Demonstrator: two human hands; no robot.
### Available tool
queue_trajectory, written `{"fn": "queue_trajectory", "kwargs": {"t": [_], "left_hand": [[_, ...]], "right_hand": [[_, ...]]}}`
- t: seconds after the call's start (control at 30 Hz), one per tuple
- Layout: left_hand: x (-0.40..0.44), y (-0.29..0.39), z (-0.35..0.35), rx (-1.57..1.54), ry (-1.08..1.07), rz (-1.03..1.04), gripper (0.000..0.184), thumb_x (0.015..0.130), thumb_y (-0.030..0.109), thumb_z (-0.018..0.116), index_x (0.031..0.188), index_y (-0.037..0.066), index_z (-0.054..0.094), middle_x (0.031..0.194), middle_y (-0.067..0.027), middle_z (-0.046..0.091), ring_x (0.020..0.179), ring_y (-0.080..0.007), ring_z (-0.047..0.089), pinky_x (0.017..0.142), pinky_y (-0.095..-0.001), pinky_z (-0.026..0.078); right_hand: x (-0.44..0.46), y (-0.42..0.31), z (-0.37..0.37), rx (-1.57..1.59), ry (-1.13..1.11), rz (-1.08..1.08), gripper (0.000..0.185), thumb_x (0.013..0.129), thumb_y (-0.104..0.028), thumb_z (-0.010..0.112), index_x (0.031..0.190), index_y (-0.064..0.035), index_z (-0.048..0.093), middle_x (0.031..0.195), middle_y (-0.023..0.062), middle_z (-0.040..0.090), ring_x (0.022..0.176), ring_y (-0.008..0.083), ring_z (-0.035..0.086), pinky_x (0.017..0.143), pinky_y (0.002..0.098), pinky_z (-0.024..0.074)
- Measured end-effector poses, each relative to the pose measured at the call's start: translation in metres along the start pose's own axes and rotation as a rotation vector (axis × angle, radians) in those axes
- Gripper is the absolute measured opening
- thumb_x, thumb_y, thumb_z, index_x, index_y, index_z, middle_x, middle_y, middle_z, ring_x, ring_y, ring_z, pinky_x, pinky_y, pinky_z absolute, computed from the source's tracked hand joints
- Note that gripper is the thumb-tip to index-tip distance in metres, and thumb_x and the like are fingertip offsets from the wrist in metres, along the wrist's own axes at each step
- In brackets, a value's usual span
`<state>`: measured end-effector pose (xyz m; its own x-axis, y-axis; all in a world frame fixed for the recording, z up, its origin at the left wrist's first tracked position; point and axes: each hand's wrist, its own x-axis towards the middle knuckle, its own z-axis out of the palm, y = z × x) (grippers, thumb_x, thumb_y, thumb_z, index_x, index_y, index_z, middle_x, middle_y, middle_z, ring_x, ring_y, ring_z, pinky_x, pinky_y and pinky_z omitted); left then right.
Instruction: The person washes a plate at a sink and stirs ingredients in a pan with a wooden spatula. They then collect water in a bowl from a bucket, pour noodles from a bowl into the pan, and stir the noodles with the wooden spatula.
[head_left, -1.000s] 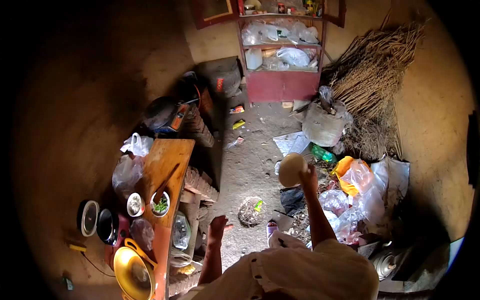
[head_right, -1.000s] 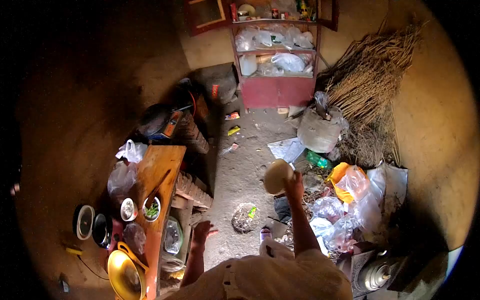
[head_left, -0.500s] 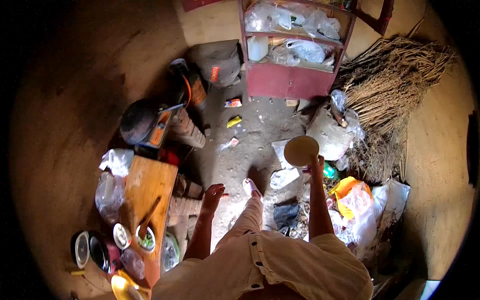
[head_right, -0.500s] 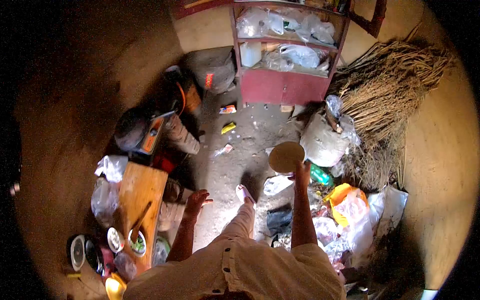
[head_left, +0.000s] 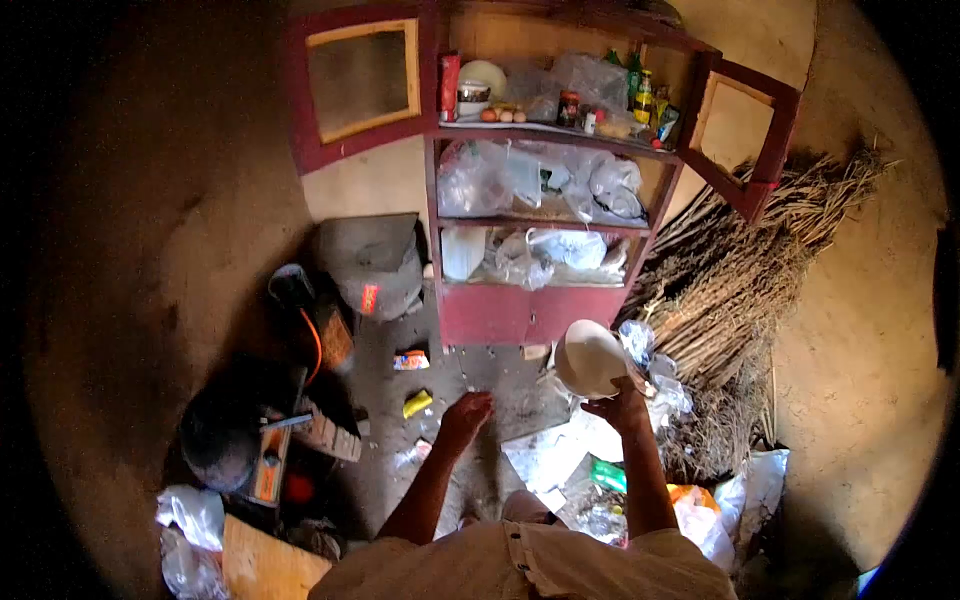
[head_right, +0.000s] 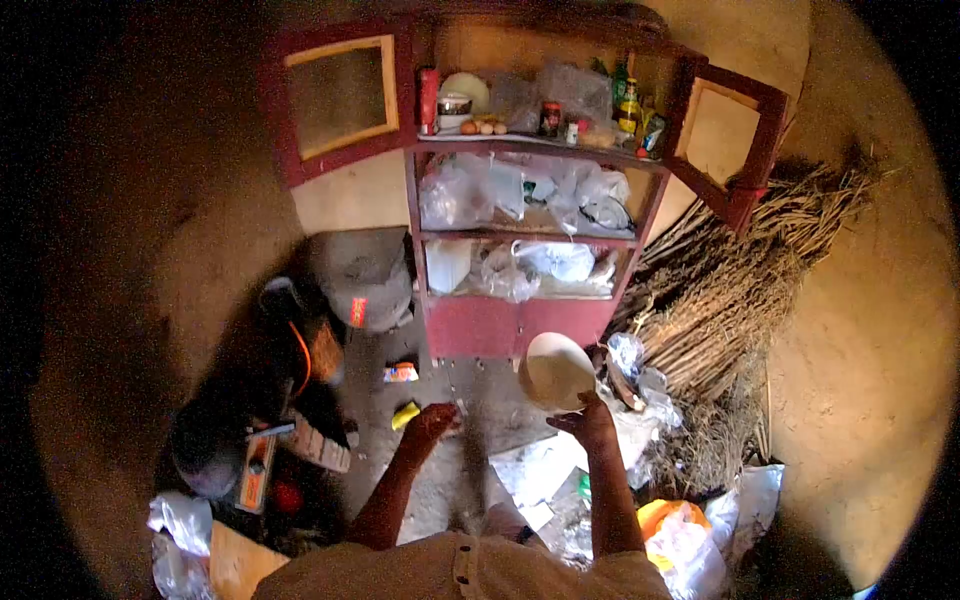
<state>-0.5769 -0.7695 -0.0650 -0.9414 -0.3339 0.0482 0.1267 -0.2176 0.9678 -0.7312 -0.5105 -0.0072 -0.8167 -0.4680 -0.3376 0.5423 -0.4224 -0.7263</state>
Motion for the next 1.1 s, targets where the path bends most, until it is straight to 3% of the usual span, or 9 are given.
{"fn": "queue_trajectory", "kwargs": {"t": [0.2, 0.27, 0.43, 0.53, 0.7, 0.77, 0.9, 1.0, 1.1], "left_hand": [[0.056, 0.028, -0.029, 0.026, 0.055, -0.030, 0.032, 0.083, 0.018, 0.055, 0.106, -0.004, 0.049, 0.095, -0.0126, 0.057, 0.087, -0.0195, 0.058, 0.080, -0.0295, 0.046], [0.079, 0.032, -0.048, -0.020, 0.111, 0.035, 0.032, 0.083, 0.018, 0.055, 0.106, -0.004, 0.049, 0.095, -0.0130, 0.058, 0.085, -0.0200, 0.058, 0.080, -0.0307, 0.046], [0.159, 0.030, -0.106, -0.015, 0.355, 0.219, 0.026, 0.083, 0.010, 0.053, 0.103, -0.006, 0.049, 0.090, -0.0133, 0.058, 0.081, -0.0230, 0.059, 0.074, -0.0346, 0.048], [0.200, 0.028, -0.120, -0.244, 0.417, 0.306, 0.020, 0.082, 0.002, 0.051, 0.100, -0.006, 0.050, 0.091, -0.0136, 0.058, 0.080, -0.0229, 0.059, 0.071, -0.0359, 0.050], [0.250, 0.060, -0.111, -0.096, 0.592, 0.319, 0.020, 0.080, -0.001, 0.050, 0.099, -0.007, 0.051, 0.090, -0.0159, 0.057, 0.080, -0.0245, 0.059, 0.071, -0.0377, 0.051], [0.258, 0.045, -0.124, -0.114, 0.641, 0.382, 0.020, 0.080, -0.001, 0.050, 0.099, -0.008, 0.051, 0.090, -0.0163, 0.057, 0.080, -0.0250, 0.059, 0.070, -0.0382, 0.051], [0.264, 0.018, -0.154, 0.578, 0.709, 0.244, 0.021, 0.080, 0.001, 0.052, 0.098, -0.009, 0.050, 0.086, -0.0178, 0.057, 0.078, -0.0254, 0.059, 0.069, -0.0387, 0.052], [0.269, 0.024, -0.148, 0.530, 0.804, 0.154, 0.021, 0.080, 0.002, 0.052, 0.098, -0.009, 0.050, 0.084, -0.0182, 0.057, 0.078, -0.0260, 0.059, 0.069, -0.0392, 0.052], [0.276, 0.049, -0.128, -0.059, 0.881, 0.249, 0.021, 0.079, 0.002, 0.052, 0.098, -0.009, 0.050, 0.083, -0.0179, 0.058, 0.078, -0.0268, 0.059, 0.069, -0.0405, 0.052]], "right_hand": [[0.153, -0.103, 0.086, -0.130, -0.118, -0.162, 0.056, 0.083, -0.030, 0.044, 0.125, 0.0000, 0.023, 0.120, 0.0262, 0.034, 0.085, 0.0425, 0.053, 0.069, 0.0531, 0.0506], [0.201, -0.144, 0.144, -0.193, -0.150, -0.283, 0.047, 0.079, -0.025, 0.043, 0.116, 0.0012, 0.035, 0.094, 0.0205, 0.053, 0.070, 0.0319, 0.058, 0.062, 0.0456, 0.0520], [0.361, -0.241, 0.256, -0.205, -0.344, -0.279, 0.039, 0.078, -0.033, 0.048, 0.098, 0.0005, 0.045, 0.072, 0.0134, 0.052, 0.057, 0.0250, 0.056, 0.050, 0.0398, 0.0510], [0.467, -0.283, 0.321, -0.186, -0.235, -0.288, 0.034, 0.079, -0.035, 0.049, 0.089, -0.0024, 0.047, 0.055, 0.0085, 0.048, 0.036, 0.0192, 0.044, 0.034, 0.0322, 0.0424], [0.570, -0.319, 0.403, -0.316, -0.355, -0.357, 0.029, 0.079, -0.032, 0.047, 0.066, -0.0058, 0.048, 0.050, 0.0046, 0.047, 0.034, 0.0132, 0.040, 0.029, 0.0243, 0.0302], [0.616, -0.321, 0.434, -0.407, -0.165, -0.374, 0.030, 0.079, -0.031, 0.047, 0.064, -0.0048, 0.048, 0.050, 0.0053, 0.047, 0.034, 0.0132, 0.040, 0.029, 0.0243, 0.0302], [0.686, -0.317, 0.476, -0.510, -0.293, -0.457, 0.032, 0.077, -0.031, 0.050, 0.066, -0.0013, 0.048, 0.049, 0.0072, 0.047, 0.034, 0.0143, 0.042, 0.030, 0.0251, 0.0331], [0.716, -0.312, 0.494, -0.418, -0.200, -0.459, 0.028, 0.076, -0.026, 0.054, 0.069, 0.0006, 0.048, 0.048, 0.0085, 0.045, 0.035, 0.0150, 0.042, 0.031, 0.0264, 0.0351], [0.757, -0.310, 0.508, -0.376, -0.163, -0.442, 0.025, 0.076, -0.023, 0.056, 0.072, -0.0003, 0.048, 0.048, 0.0099, 0.042, 0.034, 0.0152, 0.040, 0.031, 0.0275, 0.0353]]}}
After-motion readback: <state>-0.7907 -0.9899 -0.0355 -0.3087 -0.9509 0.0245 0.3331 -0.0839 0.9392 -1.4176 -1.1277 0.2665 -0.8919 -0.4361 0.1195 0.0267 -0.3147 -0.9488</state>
